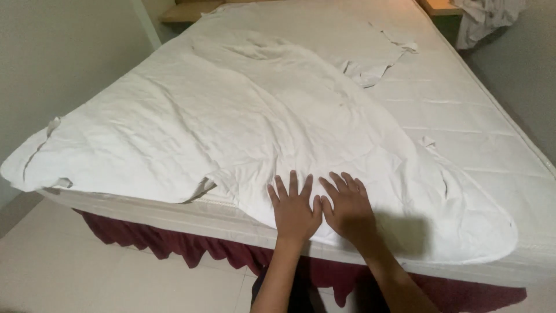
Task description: The person spreads a white quilted bedsheet over a mattress in a bedroom. They use both hands to smooth out the fabric and align it with the mattress edges, moving around the bed to cover the entire surface.
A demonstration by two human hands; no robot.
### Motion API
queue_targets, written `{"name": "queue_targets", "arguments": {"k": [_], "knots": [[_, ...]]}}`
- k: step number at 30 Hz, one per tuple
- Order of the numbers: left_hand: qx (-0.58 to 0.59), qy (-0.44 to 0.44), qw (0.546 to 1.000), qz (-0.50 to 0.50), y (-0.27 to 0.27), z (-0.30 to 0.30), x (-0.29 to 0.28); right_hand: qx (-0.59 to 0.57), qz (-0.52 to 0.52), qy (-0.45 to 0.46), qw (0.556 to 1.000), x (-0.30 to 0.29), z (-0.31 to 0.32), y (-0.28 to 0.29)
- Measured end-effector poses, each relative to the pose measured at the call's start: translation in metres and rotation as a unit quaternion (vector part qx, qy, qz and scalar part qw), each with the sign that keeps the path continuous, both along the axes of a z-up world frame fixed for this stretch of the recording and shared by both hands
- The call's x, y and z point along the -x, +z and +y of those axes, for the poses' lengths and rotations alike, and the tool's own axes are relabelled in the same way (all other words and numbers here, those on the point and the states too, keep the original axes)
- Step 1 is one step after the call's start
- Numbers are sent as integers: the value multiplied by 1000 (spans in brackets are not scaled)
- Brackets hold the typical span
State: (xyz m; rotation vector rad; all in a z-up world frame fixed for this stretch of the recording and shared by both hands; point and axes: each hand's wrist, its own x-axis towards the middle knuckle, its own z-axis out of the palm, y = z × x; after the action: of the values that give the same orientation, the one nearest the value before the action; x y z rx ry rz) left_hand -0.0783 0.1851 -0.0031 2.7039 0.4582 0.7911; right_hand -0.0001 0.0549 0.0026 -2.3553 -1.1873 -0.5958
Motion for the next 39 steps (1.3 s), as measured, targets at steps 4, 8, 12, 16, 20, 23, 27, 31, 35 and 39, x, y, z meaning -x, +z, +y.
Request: {"name": "queue_targets", "arguments": {"k": [4,8,12,16,20,23,27,31,35,39], "knots": [[4,-2,1000,6,3,-6,3,-30,-57,3,998,1,-4,-6],[14,-7,1000,-3,0,-19,8,-19,-21,-5,1000,10,-16,-3],[25,-14,1000,-11,-7,-32,11,-16,-32,1,999,12,-29,-6],[33,-19,999,-23,-12,-37,11,-22,-18,34,999,14,-34,1],[55,-52,997,-12,-3,-20,17,19,-12,19,1000,4,-19,1],[128,-90,987,-44,9,11,24,-25,34,32,999,4,7,4],[-24,32,999,-36,14,58,37,-42,57,68,995,16,49,7],[4,62,997,-48,-19,90,42,20,-7,43,999,21,67,7],[1,81,996,-43,-22,80,41,53,28,24,998,23,64,8],[2,95,995,-27,-27,73,40,40,17,31,999,24,59,3]]}}
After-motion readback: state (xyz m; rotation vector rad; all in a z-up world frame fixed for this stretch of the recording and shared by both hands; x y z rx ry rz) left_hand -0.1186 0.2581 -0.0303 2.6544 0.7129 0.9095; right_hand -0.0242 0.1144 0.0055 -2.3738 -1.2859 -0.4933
